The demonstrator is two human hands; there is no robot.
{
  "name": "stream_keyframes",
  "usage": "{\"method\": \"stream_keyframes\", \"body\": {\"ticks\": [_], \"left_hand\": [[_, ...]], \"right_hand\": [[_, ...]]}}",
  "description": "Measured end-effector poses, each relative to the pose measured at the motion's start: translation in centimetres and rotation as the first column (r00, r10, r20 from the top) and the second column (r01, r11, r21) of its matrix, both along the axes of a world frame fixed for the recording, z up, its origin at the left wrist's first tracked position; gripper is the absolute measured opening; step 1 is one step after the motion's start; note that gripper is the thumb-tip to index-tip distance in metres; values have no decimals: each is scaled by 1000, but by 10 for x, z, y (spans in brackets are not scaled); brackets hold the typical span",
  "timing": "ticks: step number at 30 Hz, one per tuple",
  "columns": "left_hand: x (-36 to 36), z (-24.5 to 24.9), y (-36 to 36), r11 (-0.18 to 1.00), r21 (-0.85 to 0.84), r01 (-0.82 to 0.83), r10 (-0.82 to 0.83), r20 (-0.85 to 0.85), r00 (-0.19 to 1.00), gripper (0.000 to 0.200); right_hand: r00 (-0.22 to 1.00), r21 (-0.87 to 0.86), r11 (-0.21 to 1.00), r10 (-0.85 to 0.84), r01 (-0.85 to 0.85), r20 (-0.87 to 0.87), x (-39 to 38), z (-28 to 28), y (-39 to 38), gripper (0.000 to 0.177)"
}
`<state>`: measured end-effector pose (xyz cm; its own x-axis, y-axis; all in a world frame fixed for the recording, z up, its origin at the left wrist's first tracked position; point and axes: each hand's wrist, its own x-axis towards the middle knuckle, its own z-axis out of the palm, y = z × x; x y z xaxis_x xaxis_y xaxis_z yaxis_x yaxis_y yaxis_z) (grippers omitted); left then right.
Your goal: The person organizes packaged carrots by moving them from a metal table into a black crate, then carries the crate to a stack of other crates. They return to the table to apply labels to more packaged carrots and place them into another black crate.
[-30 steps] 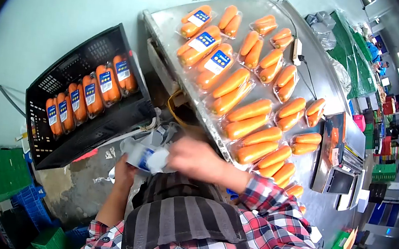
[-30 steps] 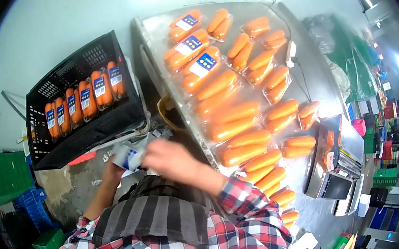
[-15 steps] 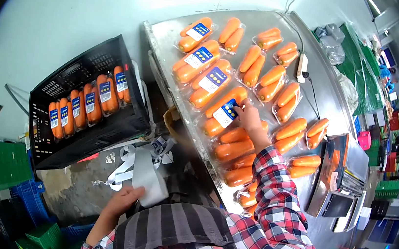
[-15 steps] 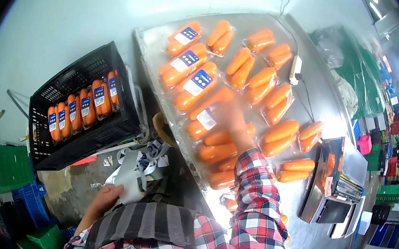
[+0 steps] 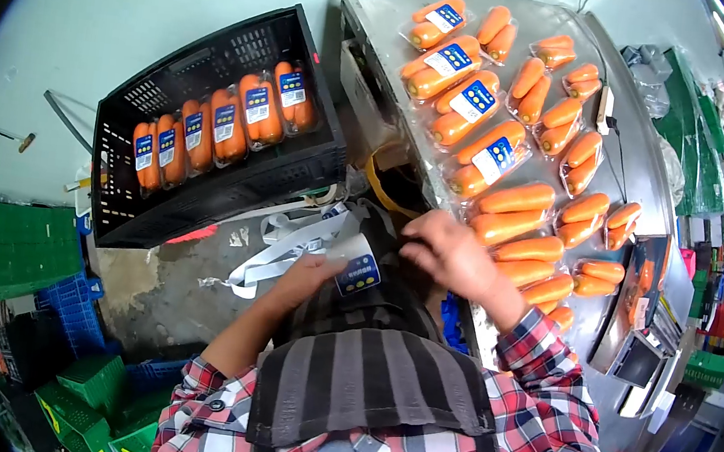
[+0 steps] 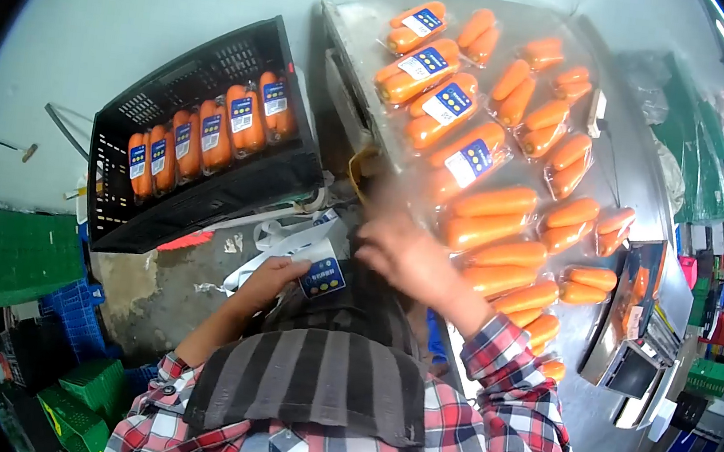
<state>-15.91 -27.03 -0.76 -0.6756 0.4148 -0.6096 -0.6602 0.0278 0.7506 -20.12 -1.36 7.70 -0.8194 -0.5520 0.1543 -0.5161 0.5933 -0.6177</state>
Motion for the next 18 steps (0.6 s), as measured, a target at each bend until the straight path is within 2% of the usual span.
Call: {"method": "stream_keyframes", "body": {"ticks": [2, 3, 5, 6, 7, 9, 10, 12, 14, 15, 16, 17, 18], "left_hand": [[-6, 12, -9, 996, 54, -65, 63, 38, 997, 32], [-6, 13, -11, 997, 45, -62, 66, -94, 993, 26], [-8, 32, -17, 977, -178, 116, -174, -358, 917, 26], [-9, 37, -18, 939, -290, 187, -309, -466, 829, 26], [-8, 31, -19, 909, -368, 197, -397, -620, 677, 26], [-3, 10, -7, 957, -289, 36, -246, -738, 629, 27], [-2, 5, 0, 971, -237, -45, -163, -782, 601, 28], [-4, 8, 10, 970, -208, 127, -228, -598, 768, 28], [-5, 2, 17, 925, -284, 253, -365, -480, 798, 27], [-10, 4, 22, 870, -338, 360, -483, -428, 764, 29], [-10, -2, 26, 967, -84, 241, -254, -231, 939, 24], [-9, -15, 32, 991, 129, 36, -42, 36, 998, 20], [-10, -31, 38, 938, 271, -216, 119, 333, 935, 15]], "right_hand": [[983, -8, 983, 182, -182, -17, 9, 3, -35, 34], [979, -44, 978, 200, -202, -47, 12, 4, -51, 35], [970, -16, 971, 237, -238, -63, 16, 1, -66, 25], [972, 1, 973, 230, -230, -56, 19, -5, -68, 20], [975, 48, 977, 209, -206, -78, 23, -8, -69, 17], [978, 110, 982, 165, -151, -128, 32, -6, -65, 13], [964, 104, 984, 162, -143, -210, 36, -2, -61, 14], [938, 177, 976, 178, -129, -298, 52, 2, -55, 15], [933, 209, 974, 155, -89, -324, 68, -3, -48, 17], [932, 200, 976, 153, -90, -327, 74, -1, -43, 17], [931, 190, 977, 154, -94, -332, 81, 2, -37, 17], [932, 143, 988, 105, -58, -347, 86, 10, -33, 16], [950, 37, 999, 0, 12, -312, 87, 14, -21, 15]]}}
